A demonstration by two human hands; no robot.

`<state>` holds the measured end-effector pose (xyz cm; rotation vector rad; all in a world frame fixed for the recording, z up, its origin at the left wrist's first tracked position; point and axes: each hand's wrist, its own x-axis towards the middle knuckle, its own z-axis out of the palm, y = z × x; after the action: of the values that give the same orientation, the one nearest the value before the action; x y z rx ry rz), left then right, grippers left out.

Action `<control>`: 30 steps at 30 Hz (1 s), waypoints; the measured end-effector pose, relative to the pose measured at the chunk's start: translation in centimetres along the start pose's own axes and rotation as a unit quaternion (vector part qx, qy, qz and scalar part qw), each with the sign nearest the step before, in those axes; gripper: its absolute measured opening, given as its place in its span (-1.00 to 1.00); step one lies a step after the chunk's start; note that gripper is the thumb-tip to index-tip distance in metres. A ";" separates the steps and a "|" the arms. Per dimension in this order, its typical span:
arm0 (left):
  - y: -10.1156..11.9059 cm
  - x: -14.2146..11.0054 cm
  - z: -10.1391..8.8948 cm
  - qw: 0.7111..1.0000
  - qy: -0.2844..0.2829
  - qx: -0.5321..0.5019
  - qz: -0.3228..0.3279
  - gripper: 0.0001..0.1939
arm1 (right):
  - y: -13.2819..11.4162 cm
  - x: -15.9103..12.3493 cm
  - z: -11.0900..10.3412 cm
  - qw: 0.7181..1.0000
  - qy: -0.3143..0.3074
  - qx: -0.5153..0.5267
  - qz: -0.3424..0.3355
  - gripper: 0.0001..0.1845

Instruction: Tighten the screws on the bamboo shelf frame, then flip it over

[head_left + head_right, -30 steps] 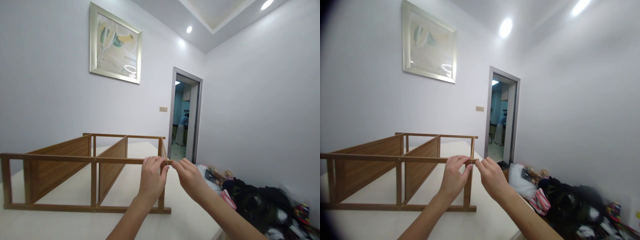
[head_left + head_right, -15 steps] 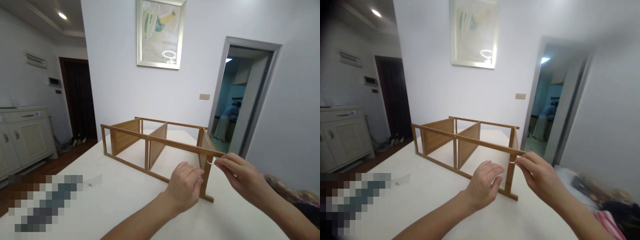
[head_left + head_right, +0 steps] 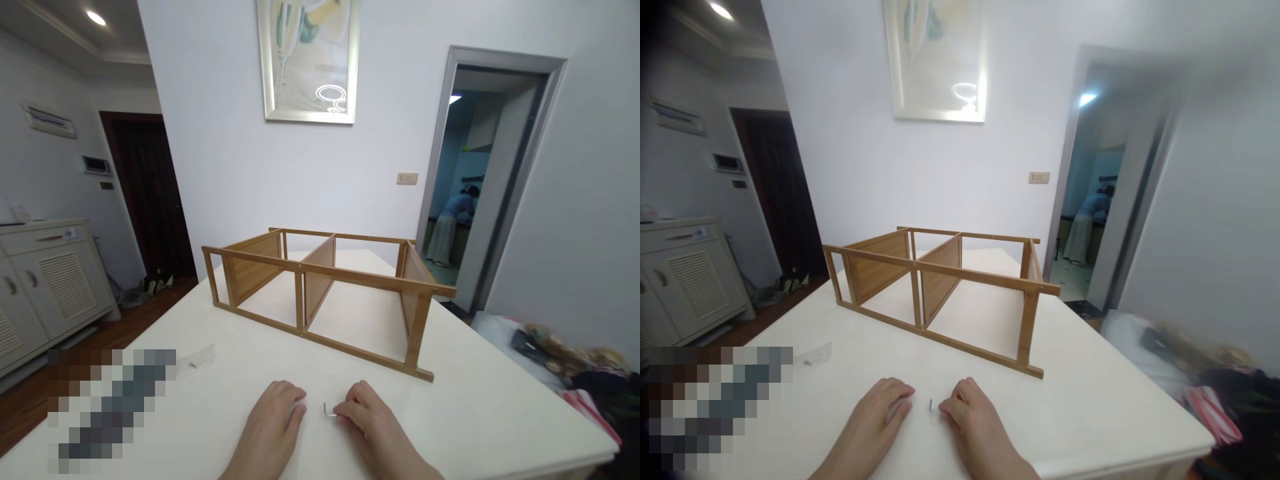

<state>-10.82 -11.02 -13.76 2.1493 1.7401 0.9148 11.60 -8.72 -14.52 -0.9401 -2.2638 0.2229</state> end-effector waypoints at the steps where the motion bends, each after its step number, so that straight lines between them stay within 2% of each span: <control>1: 0.0 -0.3 0.2 1.000 -0.009 0.004 0.009 -0.70 | 0.1 -0.2 0.2 1.000 -0.003 0.000 0.002 -0.71; 6: 0.1 -0.6 1.4 0.998 -0.011 0.057 0.038 -0.69 | 0.8 -0.7 1.5 1.000 -0.005 -0.028 -0.008 -0.74; 12: -0.8 -0.1 1.9 0.995 0.003 0.079 0.063 -0.73 | 1.5 -0.7 1.9 0.999 -0.032 -0.036 0.003 -0.75; 17: -1.5 1.0 2.4 0.994 -0.037 0.088 0.056 -0.75 | 2.9 -0.3 2.7 0.999 -0.047 -0.025 0.012 -0.80; 20: -0.9 1.6 2.0 0.992 -0.050 0.117 0.008 -0.71 | 2.9 -0.3 2.4 0.999 -0.039 -0.001 0.027 -0.77; 24: 1.3 2.9 0.7 0.971 -0.027 0.208 -0.117 -0.70 | 1.7 -0.4 0.5 0.999 0.004 0.032 0.030 -0.71; 27: 2.7 5.6 -0.5 0.962 -0.012 0.223 -0.155 -0.69 | 1.5 1.1 -1.2 0.998 0.049 0.004 0.027 -0.67; 30: 2.3 9.4 -1.6 0.960 -0.004 0.230 -0.162 -0.69 | 2.7 4.0 -2.5 0.995 0.055 -0.072 0.036 -0.63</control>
<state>-9.02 -3.08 -8.25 2.0011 2.3958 0.4466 12.63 -4.32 -11.63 -1.0827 -2.1690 0.0378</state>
